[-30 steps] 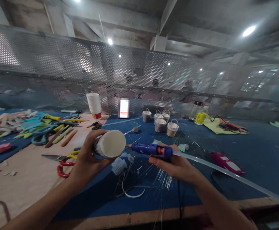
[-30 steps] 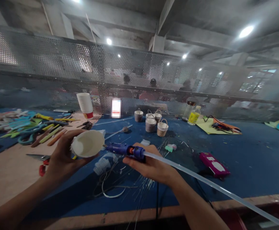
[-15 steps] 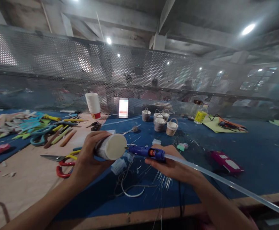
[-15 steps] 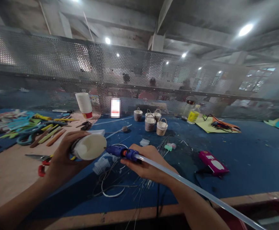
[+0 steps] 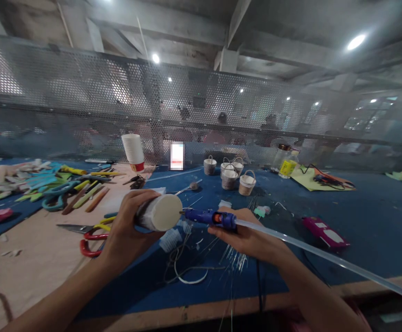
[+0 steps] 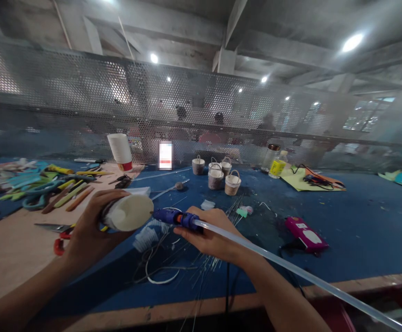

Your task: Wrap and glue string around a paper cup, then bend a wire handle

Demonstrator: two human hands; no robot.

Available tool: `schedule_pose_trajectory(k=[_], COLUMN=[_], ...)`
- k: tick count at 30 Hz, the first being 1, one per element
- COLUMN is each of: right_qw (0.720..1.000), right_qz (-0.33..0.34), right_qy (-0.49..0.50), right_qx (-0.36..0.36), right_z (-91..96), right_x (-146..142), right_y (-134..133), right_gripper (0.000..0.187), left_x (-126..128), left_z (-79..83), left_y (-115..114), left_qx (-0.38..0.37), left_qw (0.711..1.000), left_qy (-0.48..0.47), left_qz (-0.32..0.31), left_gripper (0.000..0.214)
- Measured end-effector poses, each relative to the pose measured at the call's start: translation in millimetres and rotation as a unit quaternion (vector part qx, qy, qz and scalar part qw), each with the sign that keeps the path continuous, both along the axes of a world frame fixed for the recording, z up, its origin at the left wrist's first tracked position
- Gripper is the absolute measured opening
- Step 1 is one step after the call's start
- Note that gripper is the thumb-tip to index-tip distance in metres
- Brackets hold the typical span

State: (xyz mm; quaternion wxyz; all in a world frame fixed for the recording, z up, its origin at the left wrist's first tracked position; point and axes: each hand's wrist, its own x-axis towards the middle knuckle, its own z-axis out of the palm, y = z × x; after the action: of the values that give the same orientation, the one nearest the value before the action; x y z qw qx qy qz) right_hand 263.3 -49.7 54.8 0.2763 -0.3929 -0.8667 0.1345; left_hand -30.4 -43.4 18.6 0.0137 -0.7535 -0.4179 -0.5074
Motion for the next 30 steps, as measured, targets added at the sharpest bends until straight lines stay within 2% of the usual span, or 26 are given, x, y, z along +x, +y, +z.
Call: schedule_pose_trajectory(k=[22, 26, 30], right_qw=[1.0, 0.996, 0.985], right_qz=[-0.007, 0.018, 0.008], right_qy=[0.028, 0.079, 0.155], right_qx=[-0.012, -0.034, -0.08], right_z=[-1.7, -2.0, -7.8], right_x=[-1.1, -0.2, 1.4], right_y=[3.9, 3.6, 4.7], right_gripper=[0.029, 0.027, 0.026], left_x=[5.5, 6.1, 6.3], left_z=[2.5, 2.0, 1.1], left_y=[-1.3, 0.1, 0.3], left_qx=[-0.008, -0.017, -0.056], left_qw=[0.999, 0.999, 0.997], left_qy=[0.014, 0.03, 0.02], left_qz=[-0.035, -0.022, -0.039], left_gripper=[0.065, 0.061, 0.061])
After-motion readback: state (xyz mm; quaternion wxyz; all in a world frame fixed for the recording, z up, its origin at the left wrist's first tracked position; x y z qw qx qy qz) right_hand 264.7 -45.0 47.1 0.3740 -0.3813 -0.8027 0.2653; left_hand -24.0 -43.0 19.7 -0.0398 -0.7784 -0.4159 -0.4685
